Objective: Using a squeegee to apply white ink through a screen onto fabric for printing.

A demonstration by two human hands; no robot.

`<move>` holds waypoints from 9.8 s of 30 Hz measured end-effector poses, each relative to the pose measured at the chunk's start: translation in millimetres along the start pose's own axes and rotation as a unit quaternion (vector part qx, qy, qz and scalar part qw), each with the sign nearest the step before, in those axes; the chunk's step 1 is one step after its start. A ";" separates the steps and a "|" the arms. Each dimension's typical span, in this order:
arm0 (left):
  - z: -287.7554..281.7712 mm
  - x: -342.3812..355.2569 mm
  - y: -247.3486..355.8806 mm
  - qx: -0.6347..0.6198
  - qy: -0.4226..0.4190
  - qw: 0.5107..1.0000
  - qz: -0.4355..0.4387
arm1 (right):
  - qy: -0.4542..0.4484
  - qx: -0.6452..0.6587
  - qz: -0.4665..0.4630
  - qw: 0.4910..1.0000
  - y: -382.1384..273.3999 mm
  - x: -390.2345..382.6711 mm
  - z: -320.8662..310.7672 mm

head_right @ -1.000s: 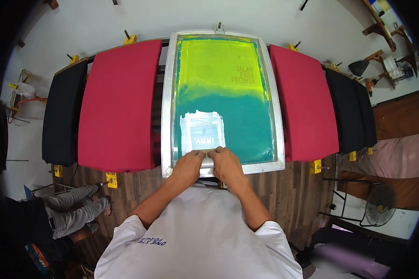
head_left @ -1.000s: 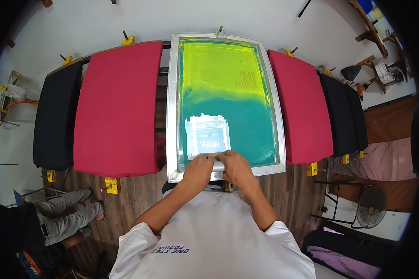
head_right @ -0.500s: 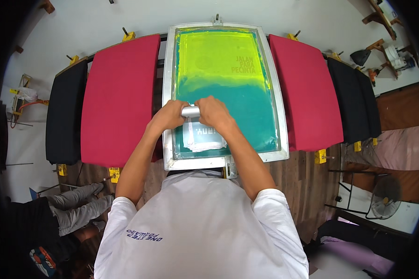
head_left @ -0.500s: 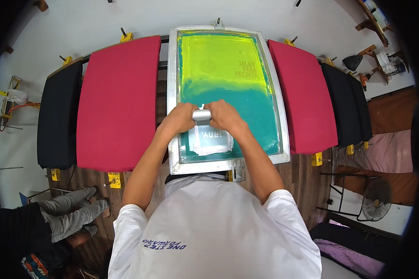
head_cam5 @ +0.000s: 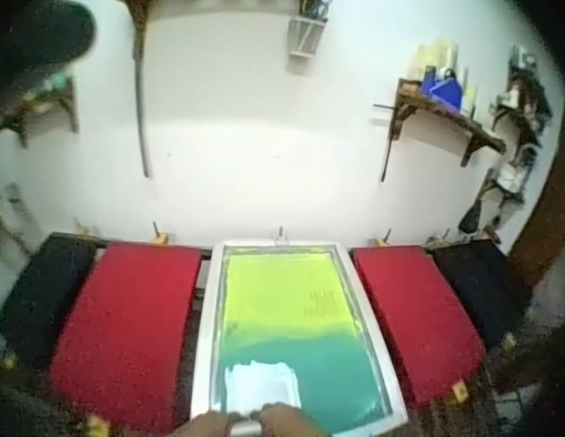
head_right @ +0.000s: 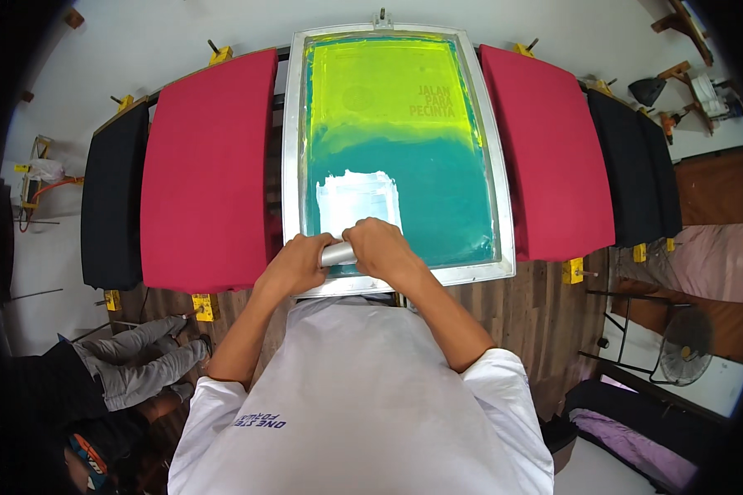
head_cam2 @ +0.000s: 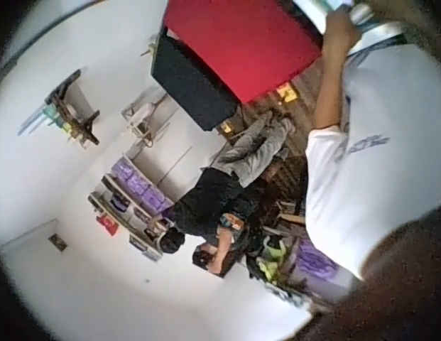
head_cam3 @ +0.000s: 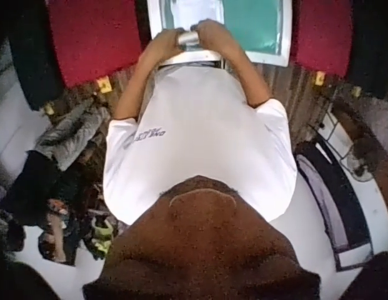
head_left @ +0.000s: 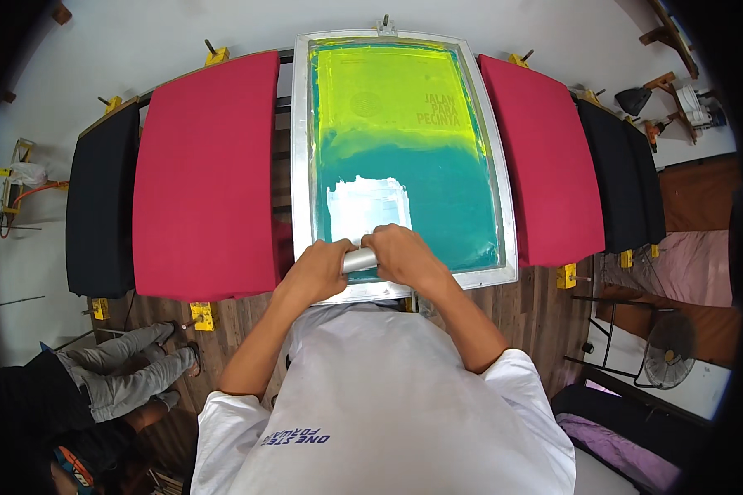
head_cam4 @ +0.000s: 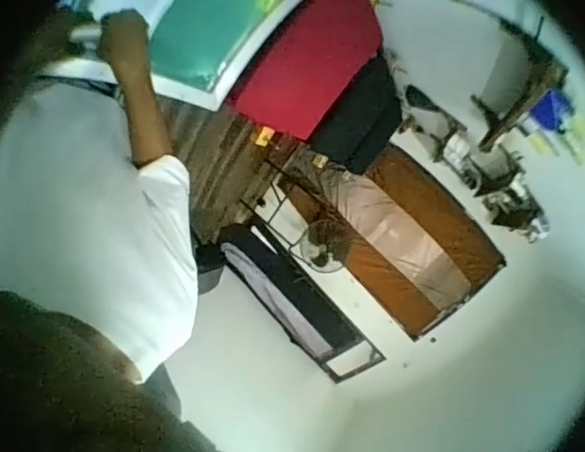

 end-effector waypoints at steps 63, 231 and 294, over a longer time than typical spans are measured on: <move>10.5 -13.0 28.9 -0.005 0.126 0.989 0.079 | 0.006 -0.014 0.078 0.997 15.7 -34.1 1.0; -37.4 73.3 2.5 0.061 0.120 0.990 0.031 | 0.046 -0.017 0.071 0.996 42.0 45.6 -50.4; -36.1 71.7 -6.0 0.051 0.137 0.989 0.016 | 0.086 0.000 0.037 0.996 43.8 50.6 -44.8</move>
Point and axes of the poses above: each hand's wrist, its own x-axis towards the middle knuckle, its own z-axis out of the palm, y = z × x, the point moved 9 cm from there along x, towards the middle knuckle, and after that the axes turned 10 degrees about x, right-handed, at the moved point
